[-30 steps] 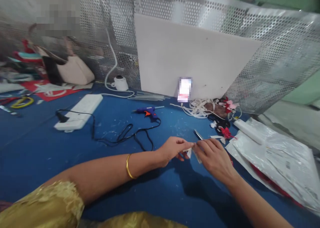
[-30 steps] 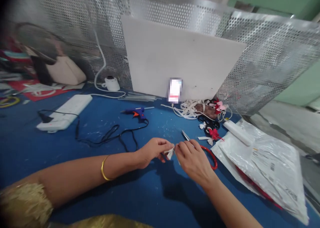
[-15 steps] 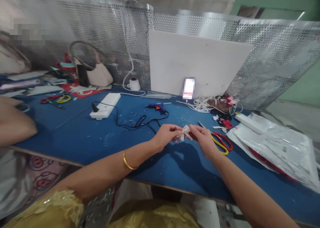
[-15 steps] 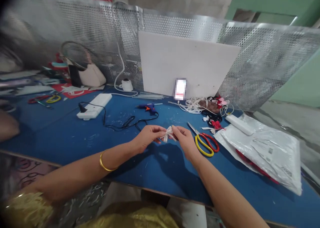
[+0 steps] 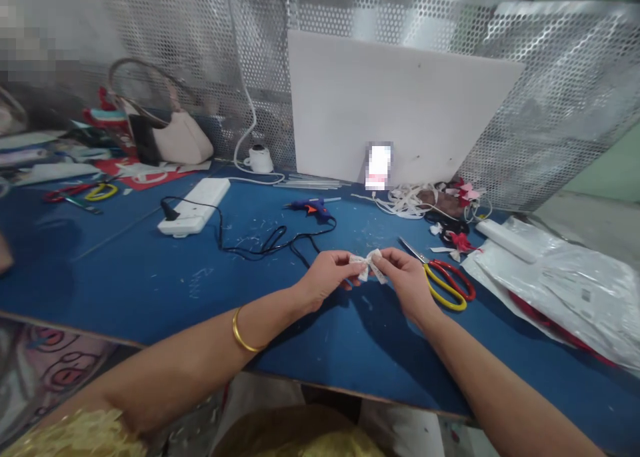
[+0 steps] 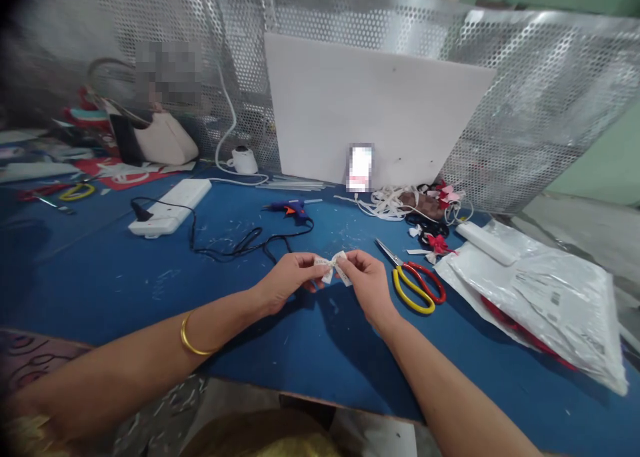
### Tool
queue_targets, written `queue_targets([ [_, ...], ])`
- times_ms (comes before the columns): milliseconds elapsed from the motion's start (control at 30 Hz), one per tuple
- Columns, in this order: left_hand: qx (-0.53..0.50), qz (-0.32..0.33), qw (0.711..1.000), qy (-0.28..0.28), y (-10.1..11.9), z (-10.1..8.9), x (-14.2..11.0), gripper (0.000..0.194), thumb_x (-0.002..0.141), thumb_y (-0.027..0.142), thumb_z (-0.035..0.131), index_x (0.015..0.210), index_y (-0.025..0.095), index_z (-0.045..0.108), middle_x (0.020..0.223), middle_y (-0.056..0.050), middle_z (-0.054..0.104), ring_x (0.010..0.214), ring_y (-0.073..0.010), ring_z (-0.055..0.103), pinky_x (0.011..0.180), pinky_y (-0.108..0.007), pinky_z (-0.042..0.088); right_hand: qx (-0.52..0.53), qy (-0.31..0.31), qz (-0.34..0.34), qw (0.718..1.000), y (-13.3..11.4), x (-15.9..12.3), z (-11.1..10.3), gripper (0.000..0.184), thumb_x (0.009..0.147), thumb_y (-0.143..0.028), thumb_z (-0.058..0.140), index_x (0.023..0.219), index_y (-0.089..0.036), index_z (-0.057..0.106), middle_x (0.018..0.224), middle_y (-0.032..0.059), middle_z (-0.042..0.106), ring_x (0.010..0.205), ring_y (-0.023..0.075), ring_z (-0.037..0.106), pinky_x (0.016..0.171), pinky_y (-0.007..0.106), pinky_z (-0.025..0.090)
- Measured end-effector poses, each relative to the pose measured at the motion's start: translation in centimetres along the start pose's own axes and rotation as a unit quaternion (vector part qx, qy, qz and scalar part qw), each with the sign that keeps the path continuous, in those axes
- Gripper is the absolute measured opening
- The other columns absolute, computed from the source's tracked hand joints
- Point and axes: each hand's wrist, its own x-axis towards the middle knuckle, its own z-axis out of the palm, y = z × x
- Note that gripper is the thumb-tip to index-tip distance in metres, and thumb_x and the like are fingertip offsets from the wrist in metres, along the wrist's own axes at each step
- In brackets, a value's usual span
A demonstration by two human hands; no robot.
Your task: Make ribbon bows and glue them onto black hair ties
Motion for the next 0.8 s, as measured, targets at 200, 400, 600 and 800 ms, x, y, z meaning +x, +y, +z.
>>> queue_targets([
  [200, 0.019, 0.003, 1.0, 0.019, -0.3, 0.2, 0.1, 0.027, 0.07, 0.04, 0.067, 0.075, 0.013, 0.067, 0.065, -0.002, 0.062, 0.06, -0.0118, 0.053, 0.054, -0.021, 0.041, 0.043, -0.013, 0.018, 0.999, 0.3, -0.5, 0.5, 0.021, 0.073, -0.037, 0.068, 0.07, -0.017, 0.064, 0.059, -0.0033, 0.058, 0.054, 0.0096, 0.048, 0.055, 0.023, 0.037],
  [400, 0.008, -0.023, 0.999, 0.049, -0.4, -0.2, 0.6, 0.026, 0.071, 0.038, 0.068, 0.077, 0.013, 0.067, 0.066, -0.001, 0.06, 0.059, -0.0101, 0.052, 0.053, -0.02, 0.041, -0.127, -0.033, -0.054, 0.99, 0.5, 0.9, -1.3, 0.024, 0.082, -0.04, 0.056, 0.079, -0.018, 0.066, 0.068, 0.0002, 0.065, 0.063, 0.0142, 0.059, 0.062, 0.025, 0.046],
  [600, -0.05, -0.044, 0.996, 0.055, -0.5, -0.5, 0.7, 0.027, 0.067, 0.039, 0.072, 0.074, 0.013, 0.067, 0.062, 0.0, 0.057, 0.053, -0.0084, 0.049, 0.052, -0.02, 0.04, -0.499, 0.178, -0.054, 0.847, -2.2, 6.8, -11.4, 0.022, 0.086, -0.03, 0.051, 0.093, -0.019, 0.07, 0.092, 0.0068, 0.071, 0.086, 0.0219, 0.063, 0.075, 0.032, 0.045],
  [800, -0.043, -0.041, 0.998, 0.034, -0.6, -0.6, 0.8, 0.027, 0.068, 0.039, 0.071, 0.072, 0.014, 0.066, 0.058, 0.002, 0.054, 0.051, -0.0083, 0.046, 0.052, -0.021, 0.039, -0.594, 0.215, 0.093, 0.769, -2.0, 11.9, -19.9, 0.027, 0.091, -0.032, 0.053, 0.115, -0.019, 0.057, 0.119, 0.0083, 0.057, 0.1, 0.0202, 0.059, 0.084, 0.039, 0.051],
])
